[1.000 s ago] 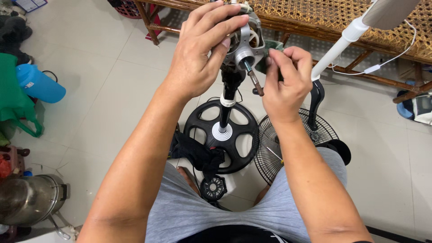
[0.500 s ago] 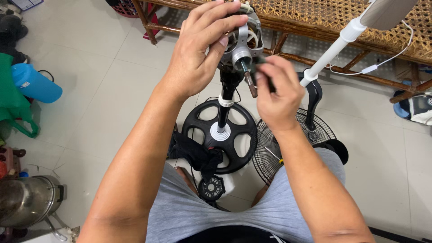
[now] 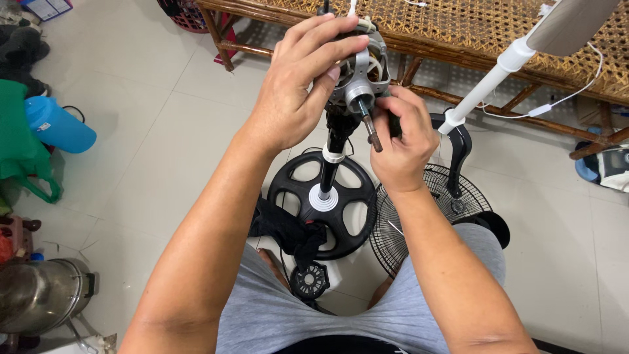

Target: The person disassembles the motor housing of an electric fan, wipes the internal components with a cloth, and reassembles the housing onto the fan shaft.

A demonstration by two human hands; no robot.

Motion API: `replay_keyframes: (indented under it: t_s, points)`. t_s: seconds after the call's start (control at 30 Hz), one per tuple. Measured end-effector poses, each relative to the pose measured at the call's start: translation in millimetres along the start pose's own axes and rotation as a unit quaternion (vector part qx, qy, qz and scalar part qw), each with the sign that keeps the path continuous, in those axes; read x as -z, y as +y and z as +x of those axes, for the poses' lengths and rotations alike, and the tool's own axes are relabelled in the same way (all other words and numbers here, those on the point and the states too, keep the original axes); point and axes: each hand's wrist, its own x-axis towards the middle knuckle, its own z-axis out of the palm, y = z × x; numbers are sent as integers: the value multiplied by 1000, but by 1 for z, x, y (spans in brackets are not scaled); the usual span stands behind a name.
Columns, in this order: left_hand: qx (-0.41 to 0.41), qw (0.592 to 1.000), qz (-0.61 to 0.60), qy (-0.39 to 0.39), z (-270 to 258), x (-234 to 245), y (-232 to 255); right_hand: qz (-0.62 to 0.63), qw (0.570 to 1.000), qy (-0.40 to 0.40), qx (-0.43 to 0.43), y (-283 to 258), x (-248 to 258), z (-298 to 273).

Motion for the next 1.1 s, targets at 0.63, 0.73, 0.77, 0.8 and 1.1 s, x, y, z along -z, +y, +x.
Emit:
replay_keyframes:
  t_s: [0.63, 0.73, 0.77, 0.8, 1.1]
  points:
    - [-11, 999, 29, 19, 3, 4, 9, 77, 987, -92, -103, 4, 0, 0]
    - [-12, 998, 56, 24, 7, 5, 18, 61, 988, -106, -96, 5, 7, -3]
    - [-9, 997, 70, 18, 9, 8, 19, 106, 982, -82, -137, 5, 7, -5]
    - [-6, 996, 85, 12, 11, 12, 20, 150, 971, -57, -178, 3, 5, -8]
    - [-25, 999, -18, 31, 12, 27, -1, 51, 992, -26, -108, -43, 9, -33]
